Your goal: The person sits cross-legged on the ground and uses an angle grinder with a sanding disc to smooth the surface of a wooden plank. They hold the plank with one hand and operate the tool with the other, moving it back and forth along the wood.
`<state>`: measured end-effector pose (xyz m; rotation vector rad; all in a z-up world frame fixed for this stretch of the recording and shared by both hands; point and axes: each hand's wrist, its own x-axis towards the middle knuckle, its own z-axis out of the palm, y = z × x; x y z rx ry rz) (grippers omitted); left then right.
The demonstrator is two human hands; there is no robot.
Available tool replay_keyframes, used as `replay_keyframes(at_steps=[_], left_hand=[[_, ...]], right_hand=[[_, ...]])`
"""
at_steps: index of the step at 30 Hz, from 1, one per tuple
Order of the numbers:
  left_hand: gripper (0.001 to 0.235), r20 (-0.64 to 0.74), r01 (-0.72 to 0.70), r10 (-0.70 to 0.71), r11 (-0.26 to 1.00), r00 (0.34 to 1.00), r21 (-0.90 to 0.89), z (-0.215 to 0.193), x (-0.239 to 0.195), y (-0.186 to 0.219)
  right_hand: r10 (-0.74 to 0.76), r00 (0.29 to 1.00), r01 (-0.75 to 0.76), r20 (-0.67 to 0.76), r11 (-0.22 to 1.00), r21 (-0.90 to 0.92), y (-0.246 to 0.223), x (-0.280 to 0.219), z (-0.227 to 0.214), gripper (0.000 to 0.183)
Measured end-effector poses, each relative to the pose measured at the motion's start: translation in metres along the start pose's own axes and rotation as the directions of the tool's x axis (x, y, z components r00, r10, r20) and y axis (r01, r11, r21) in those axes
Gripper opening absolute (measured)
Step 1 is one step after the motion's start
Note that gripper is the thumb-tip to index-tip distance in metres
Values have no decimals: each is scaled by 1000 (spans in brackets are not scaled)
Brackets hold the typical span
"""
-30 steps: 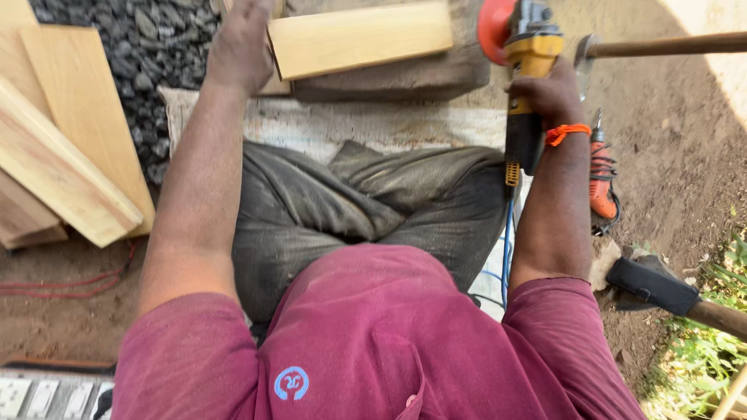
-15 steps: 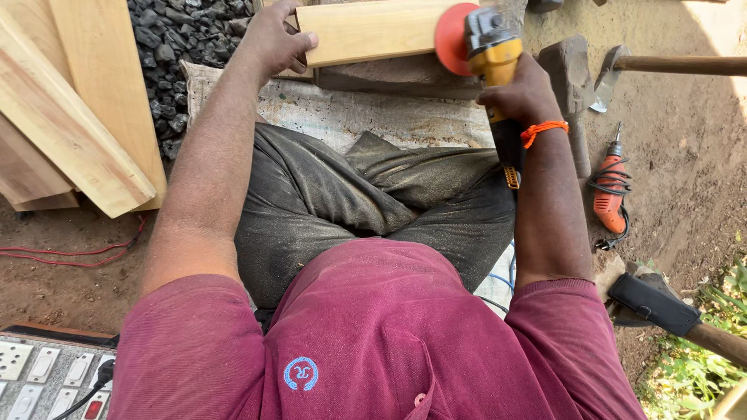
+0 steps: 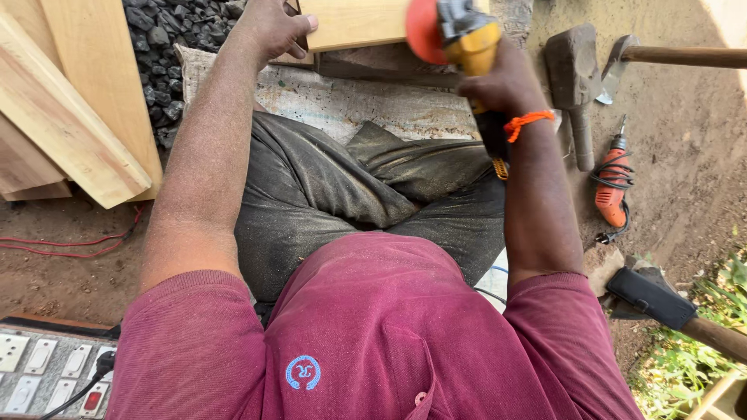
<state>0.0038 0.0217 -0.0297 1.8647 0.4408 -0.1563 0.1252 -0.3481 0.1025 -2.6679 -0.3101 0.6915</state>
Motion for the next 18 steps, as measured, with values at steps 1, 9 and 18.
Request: replay_keyframes(at_steps=[1, 9, 18], left_hand=[[43, 7, -11, 11, 1000, 1000, -12, -1, -1, 0], [47, 54, -49, 54, 995, 997, -89, -11, -13, 21], [59, 21, 19, -18, 997, 1000, -78, -14, -18, 25]], right_hand=[[-28, 999, 28, 37, 999, 16, -13, 0, 7, 82], [-222, 972, 226, 73, 973, -46, -64, 20, 20, 77], [-6, 994, -10, 110, 988, 151, 20, 75, -28, 54]])
